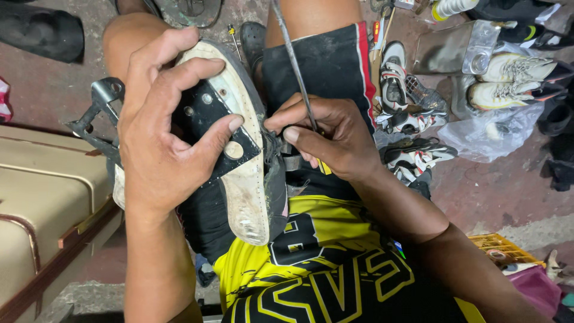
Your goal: The person uses a screwdriver to pry and separate the sole from the upper of a black and white sneaker. They repeatedly insert the tool into the seam around the shoe's edge to loosen the bond between the sole and the upper.
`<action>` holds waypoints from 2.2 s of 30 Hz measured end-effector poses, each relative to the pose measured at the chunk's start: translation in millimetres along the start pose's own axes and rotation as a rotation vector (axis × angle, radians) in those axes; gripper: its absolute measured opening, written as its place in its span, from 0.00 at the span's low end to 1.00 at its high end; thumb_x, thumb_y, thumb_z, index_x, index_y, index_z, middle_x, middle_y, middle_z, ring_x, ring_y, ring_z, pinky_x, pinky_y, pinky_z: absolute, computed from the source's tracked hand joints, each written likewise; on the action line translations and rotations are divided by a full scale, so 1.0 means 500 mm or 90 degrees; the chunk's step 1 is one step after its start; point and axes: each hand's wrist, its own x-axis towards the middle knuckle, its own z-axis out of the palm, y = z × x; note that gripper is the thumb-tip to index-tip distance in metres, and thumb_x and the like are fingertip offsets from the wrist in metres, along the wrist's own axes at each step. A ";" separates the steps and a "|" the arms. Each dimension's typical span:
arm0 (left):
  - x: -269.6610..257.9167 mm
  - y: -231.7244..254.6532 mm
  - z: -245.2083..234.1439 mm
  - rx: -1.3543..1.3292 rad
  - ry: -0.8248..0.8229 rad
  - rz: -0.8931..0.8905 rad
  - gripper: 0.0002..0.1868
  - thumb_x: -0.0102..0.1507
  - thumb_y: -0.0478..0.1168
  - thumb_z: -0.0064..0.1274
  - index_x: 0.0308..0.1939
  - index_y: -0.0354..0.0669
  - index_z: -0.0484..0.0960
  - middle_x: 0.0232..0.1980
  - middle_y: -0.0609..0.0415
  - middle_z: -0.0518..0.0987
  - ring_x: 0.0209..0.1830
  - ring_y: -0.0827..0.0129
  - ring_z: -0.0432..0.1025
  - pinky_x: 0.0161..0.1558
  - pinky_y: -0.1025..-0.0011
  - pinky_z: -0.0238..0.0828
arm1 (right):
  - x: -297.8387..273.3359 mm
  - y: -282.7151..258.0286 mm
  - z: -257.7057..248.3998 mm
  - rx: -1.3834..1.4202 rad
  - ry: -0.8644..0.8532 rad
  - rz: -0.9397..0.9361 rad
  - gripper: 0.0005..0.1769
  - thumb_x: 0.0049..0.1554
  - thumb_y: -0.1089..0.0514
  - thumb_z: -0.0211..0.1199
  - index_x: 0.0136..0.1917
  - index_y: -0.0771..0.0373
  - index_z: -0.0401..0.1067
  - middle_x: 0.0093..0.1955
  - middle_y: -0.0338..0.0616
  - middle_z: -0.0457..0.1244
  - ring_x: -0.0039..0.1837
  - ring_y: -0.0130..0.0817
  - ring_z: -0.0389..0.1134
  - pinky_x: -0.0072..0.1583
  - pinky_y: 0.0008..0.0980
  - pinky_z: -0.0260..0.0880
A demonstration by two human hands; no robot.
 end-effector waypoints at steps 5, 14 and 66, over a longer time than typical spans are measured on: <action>-0.004 -0.001 0.006 0.043 0.017 0.002 0.27 0.60 0.32 0.74 0.60 0.36 0.78 0.68 0.41 0.69 0.69 0.51 0.70 0.70 0.64 0.67 | 0.005 0.000 0.015 -0.125 0.037 -0.074 0.10 0.60 0.66 0.68 0.55 0.69 0.74 0.47 0.36 0.64 0.40 0.16 0.57 0.43 0.21 0.57; 0.001 0.006 0.003 0.055 0.012 -0.005 0.27 0.61 0.34 0.73 0.61 0.37 0.78 0.71 0.41 0.68 0.70 0.49 0.69 0.70 0.61 0.68 | 0.016 0.004 0.023 -0.180 0.106 -0.011 0.03 0.62 0.66 0.67 0.49 0.65 0.74 0.36 0.31 0.59 0.35 0.14 0.58 0.40 0.20 0.56; -0.092 0.112 0.132 0.201 0.138 -0.211 0.12 0.62 0.41 0.69 0.42 0.43 0.81 0.33 0.58 0.74 0.25 0.70 0.71 0.27 0.71 0.65 | 0.042 0.004 0.029 -0.135 0.071 0.026 0.03 0.63 0.64 0.67 0.50 0.66 0.75 0.33 0.29 0.60 0.32 0.12 0.57 0.36 0.18 0.53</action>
